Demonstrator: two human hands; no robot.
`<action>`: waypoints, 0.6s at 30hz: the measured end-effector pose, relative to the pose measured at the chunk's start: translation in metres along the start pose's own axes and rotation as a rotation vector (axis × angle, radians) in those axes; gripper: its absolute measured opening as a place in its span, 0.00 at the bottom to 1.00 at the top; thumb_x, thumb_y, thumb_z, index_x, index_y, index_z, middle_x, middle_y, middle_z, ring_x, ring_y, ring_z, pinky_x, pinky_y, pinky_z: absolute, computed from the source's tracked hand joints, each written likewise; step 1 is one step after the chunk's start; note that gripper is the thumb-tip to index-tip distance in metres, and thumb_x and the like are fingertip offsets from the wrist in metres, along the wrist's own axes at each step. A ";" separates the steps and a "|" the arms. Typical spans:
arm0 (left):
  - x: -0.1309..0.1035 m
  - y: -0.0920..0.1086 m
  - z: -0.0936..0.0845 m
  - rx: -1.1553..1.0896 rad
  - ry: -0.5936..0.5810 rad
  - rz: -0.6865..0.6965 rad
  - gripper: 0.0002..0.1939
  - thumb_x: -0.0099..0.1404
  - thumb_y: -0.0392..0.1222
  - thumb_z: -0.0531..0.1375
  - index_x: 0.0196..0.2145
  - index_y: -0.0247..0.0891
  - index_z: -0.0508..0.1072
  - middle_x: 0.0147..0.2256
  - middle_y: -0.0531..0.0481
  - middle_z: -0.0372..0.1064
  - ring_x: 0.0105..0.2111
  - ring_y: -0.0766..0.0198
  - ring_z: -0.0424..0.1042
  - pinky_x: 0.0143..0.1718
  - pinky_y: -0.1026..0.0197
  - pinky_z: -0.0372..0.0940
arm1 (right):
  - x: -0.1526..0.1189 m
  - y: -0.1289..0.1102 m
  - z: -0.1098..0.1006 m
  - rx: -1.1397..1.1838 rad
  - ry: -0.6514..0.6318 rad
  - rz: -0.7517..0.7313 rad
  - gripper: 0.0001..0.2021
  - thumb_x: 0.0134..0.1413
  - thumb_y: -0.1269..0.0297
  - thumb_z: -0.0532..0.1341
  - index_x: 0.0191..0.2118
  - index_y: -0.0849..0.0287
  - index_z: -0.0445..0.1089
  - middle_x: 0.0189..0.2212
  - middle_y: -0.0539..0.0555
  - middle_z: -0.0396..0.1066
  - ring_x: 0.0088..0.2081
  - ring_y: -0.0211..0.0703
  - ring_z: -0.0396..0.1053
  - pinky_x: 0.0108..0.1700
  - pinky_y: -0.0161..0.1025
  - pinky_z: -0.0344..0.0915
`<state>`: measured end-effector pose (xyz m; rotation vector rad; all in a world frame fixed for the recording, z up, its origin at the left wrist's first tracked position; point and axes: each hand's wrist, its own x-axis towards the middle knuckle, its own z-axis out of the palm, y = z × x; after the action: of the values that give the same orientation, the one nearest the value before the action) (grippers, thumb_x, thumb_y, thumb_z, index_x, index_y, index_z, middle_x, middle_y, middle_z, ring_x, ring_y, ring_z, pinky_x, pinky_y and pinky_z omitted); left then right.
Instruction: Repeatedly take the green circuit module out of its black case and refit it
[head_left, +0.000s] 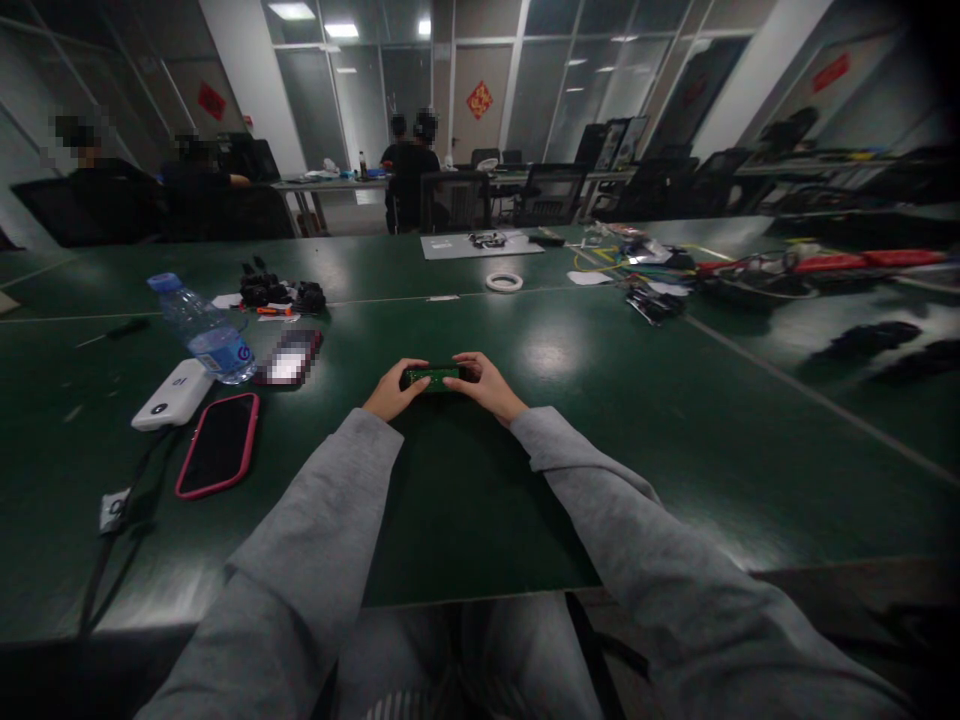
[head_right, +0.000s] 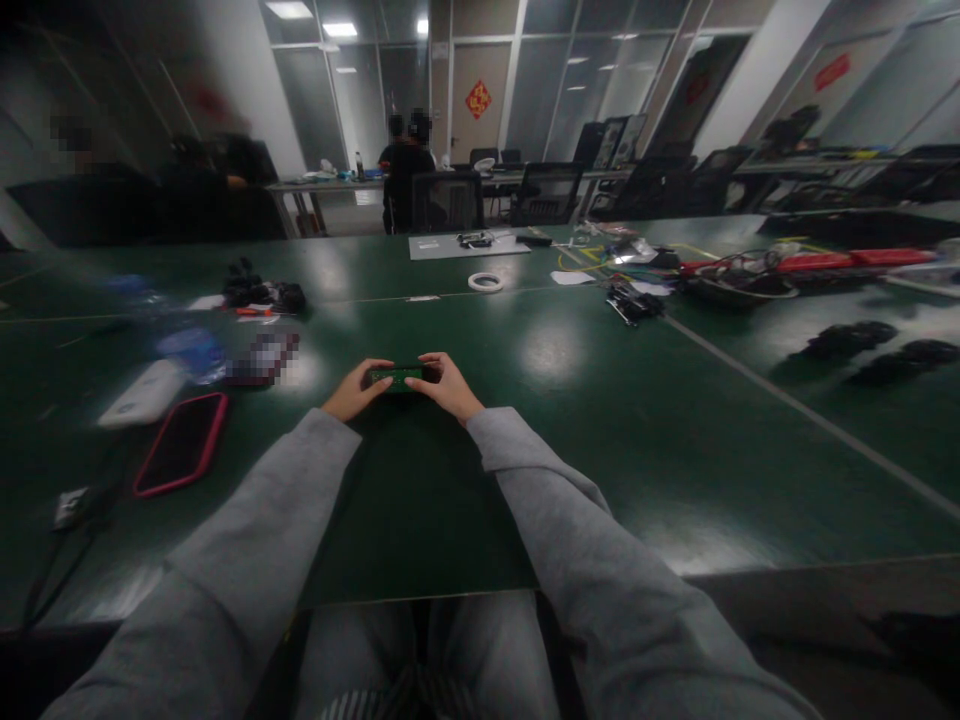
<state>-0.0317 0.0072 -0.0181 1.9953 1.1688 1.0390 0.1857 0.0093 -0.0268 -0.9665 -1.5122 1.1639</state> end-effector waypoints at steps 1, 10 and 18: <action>0.000 -0.001 0.000 -0.002 0.001 0.003 0.22 0.62 0.52 0.59 0.49 0.37 0.68 0.48 0.43 0.68 0.49 0.56 0.68 0.54 0.50 0.61 | 0.000 0.000 -0.001 -0.004 -0.018 -0.001 0.28 0.39 0.58 0.71 0.47 0.57 0.62 0.43 0.54 0.68 0.47 0.44 0.68 0.55 0.48 0.63; 0.000 -0.001 -0.002 -0.009 -0.026 -0.041 0.24 0.59 0.54 0.61 0.50 0.39 0.68 0.49 0.43 0.67 0.48 0.55 0.68 0.52 0.49 0.62 | 0.002 0.007 -0.003 -0.057 -0.032 -0.037 0.28 0.41 0.59 0.71 0.49 0.57 0.62 0.45 0.54 0.68 0.50 0.44 0.67 0.57 0.48 0.61; -0.002 0.003 -0.002 0.001 -0.033 -0.033 0.27 0.57 0.54 0.63 0.50 0.39 0.67 0.50 0.43 0.67 0.50 0.55 0.67 0.53 0.49 0.62 | 0.001 0.003 -0.002 -0.024 -0.039 -0.020 0.29 0.40 0.60 0.71 0.49 0.57 0.62 0.45 0.54 0.68 0.50 0.44 0.67 0.57 0.48 0.61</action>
<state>-0.0329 0.0044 -0.0149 1.9801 1.1808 0.9861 0.1876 0.0111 -0.0294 -0.9476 -1.5660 1.1588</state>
